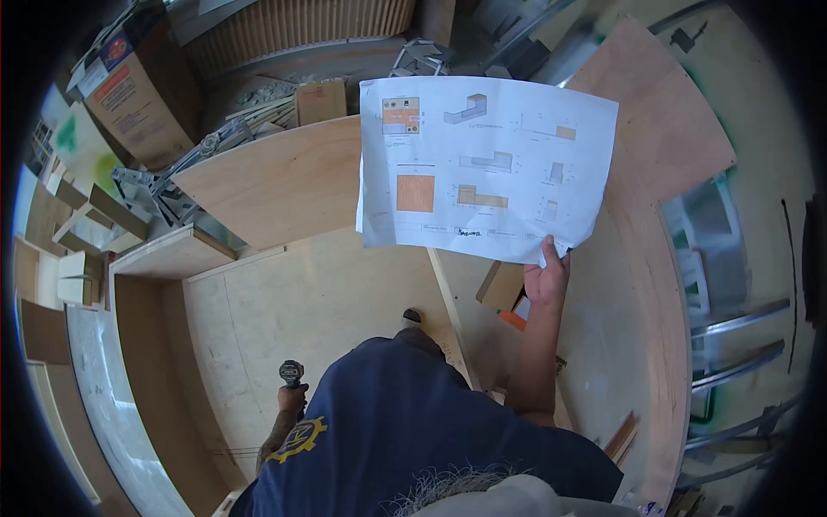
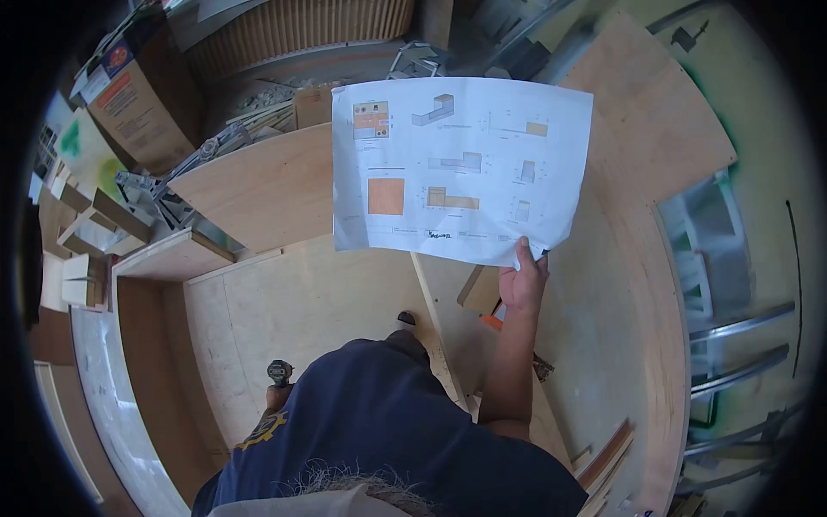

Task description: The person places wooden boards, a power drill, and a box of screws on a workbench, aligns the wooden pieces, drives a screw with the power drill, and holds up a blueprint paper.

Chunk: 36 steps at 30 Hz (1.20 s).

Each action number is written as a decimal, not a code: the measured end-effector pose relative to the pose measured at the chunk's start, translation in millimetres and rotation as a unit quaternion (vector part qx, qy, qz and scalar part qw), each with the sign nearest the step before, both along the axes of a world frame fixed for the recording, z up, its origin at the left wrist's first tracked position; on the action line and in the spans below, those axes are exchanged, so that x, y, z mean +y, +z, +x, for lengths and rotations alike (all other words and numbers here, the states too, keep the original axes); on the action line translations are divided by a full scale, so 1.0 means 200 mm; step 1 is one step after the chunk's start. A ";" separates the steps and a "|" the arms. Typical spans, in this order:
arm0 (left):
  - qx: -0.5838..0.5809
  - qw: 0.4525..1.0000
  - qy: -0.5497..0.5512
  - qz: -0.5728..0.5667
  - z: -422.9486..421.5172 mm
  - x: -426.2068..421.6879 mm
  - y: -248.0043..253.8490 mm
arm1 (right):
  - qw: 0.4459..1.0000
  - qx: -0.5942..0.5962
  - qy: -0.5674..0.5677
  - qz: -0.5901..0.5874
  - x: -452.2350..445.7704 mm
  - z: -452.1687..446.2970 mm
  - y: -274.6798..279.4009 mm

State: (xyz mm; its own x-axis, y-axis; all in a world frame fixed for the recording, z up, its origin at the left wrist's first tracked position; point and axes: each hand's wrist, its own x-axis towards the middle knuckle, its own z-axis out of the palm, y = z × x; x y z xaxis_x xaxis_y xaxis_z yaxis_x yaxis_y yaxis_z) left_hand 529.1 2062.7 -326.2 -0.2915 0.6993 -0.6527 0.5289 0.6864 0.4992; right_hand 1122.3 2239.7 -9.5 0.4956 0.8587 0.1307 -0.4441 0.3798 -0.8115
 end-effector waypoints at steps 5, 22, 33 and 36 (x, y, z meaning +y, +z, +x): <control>0.053 0.996 -0.065 -0.026 0.14 -0.09 -0.06 | 1.000 0.009 0.027 -0.001 -0.01 0.02 0.02; 0.051 0.997 -0.036 -0.032 0.23 -0.41 -0.08 | 0.999 0.012 0.049 -0.013 -0.02 0.02 0.04; 0.055 0.997 0.000 -0.047 0.29 -0.35 0.08 | 0.998 0.006 0.054 -0.010 -0.03 0.03 0.04; 0.071 0.996 -0.035 -0.037 0.31 -0.37 0.02 | 0.998 0.007 0.061 -0.009 -0.03 0.03 0.04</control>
